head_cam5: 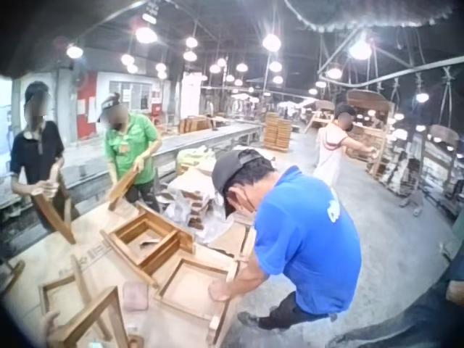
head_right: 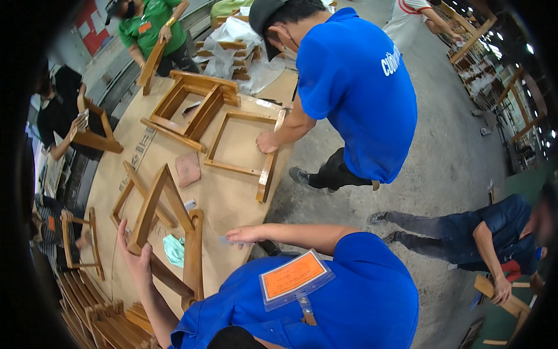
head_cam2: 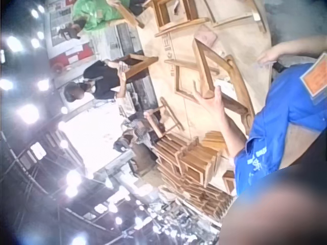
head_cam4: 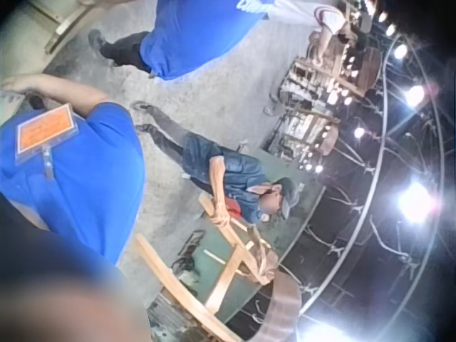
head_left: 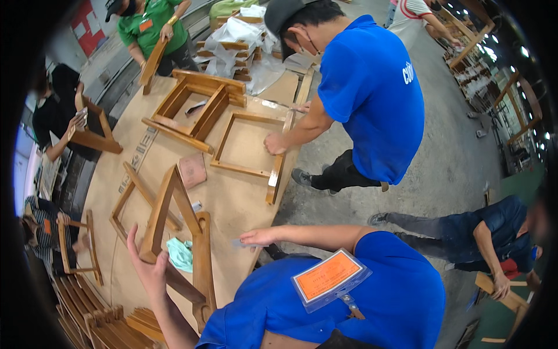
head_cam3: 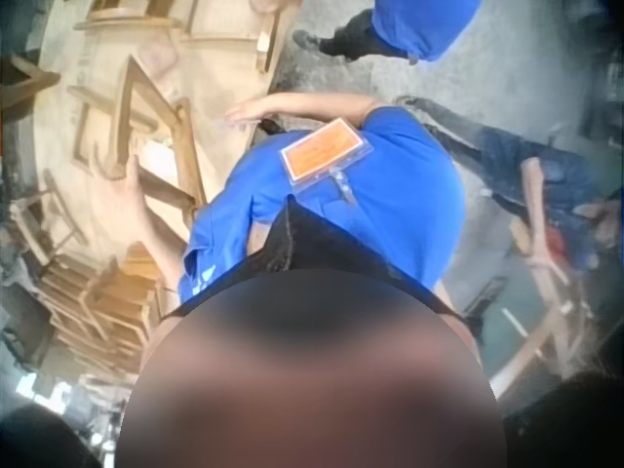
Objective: The person wipes wooden chair frame parts with a cloth on a workbench, handling each piece one at a time, turning them over to wipe multiple sides, and placing them back on the table. Other workers are visible in the background performing similar actions.
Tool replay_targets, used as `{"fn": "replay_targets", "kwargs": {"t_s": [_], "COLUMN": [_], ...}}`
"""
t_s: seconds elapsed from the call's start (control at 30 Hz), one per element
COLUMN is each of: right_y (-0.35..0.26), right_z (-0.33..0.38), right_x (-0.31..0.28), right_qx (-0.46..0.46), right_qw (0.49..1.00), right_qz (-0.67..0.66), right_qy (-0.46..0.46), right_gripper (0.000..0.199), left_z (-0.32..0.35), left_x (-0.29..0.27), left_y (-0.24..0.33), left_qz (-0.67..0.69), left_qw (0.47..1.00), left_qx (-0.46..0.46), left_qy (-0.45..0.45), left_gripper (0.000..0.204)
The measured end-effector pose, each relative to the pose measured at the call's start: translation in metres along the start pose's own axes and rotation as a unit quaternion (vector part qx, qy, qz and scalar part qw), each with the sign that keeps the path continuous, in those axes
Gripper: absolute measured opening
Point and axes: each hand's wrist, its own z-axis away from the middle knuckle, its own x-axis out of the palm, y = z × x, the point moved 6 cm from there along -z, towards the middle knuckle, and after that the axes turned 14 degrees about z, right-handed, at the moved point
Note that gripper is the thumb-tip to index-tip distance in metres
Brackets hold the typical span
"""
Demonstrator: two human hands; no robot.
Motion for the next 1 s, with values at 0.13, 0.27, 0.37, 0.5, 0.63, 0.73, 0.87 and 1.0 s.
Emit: {"fn": "replay_targets", "kwargs": {"t_s": [0.13,0.27,0.37,0.5,0.63,0.73,0.87,1.0], "right_y": [0.018,0.018,0.007,-0.007,-0.027,-0.047,-0.085,-0.125], "right_z": [-0.015,-0.032,-0.035,-0.031,-0.024,-0.018,0.002,0.018], "right_x": [0.012,0.027,0.028,0.029,0.025,0.029,0.026,0.043], "right_qx": [-0.012,-0.074,-0.164,-0.196,-0.202,-0.24,-0.303,-0.383], "right_qw": [0.998,0.994,0.957,0.952,0.93,0.911,0.88,0.842], "right_qz": [0.058,0.076,0.23,0.216,0.255,0.272,0.264,0.304], "right_qy": [0.023,-0.004,0.063,0.093,0.171,0.197,0.254,0.229], "right_gripper": [0.048,0.045,0.045,0.048,0.058,0.064,0.065,0.064], "left_z": [-0.009,-0.032,-0.046,-0.063,-0.076,-0.08,-0.088,-0.086], "left_x": [-0.001,-0.014,-0.035,-0.048,-0.051,-0.068,-0.085,-0.084], "left_y": [-0.001,0.01,-0.004,-0.007,-0.012,-0.005,-0.009,-0.007], "left_qz": [0.029,-0.131,-0.029,0.084,0.148,-0.002,-0.088,-0.095], "left_qw": [0.999,0.976,0.987,0.977,0.971,0.961,0.943,0.937], "left_qx": [-0.041,0.158,0.08,0.032,0.014,0.126,0.152,0.184], "left_qy": [-0.012,0.069,0.138,0.192,0.187,0.245,0.282,0.281], "left_gripper": [0.077,0.067,0.066,0.073,0.075,0.065,0.047,0.048]}}
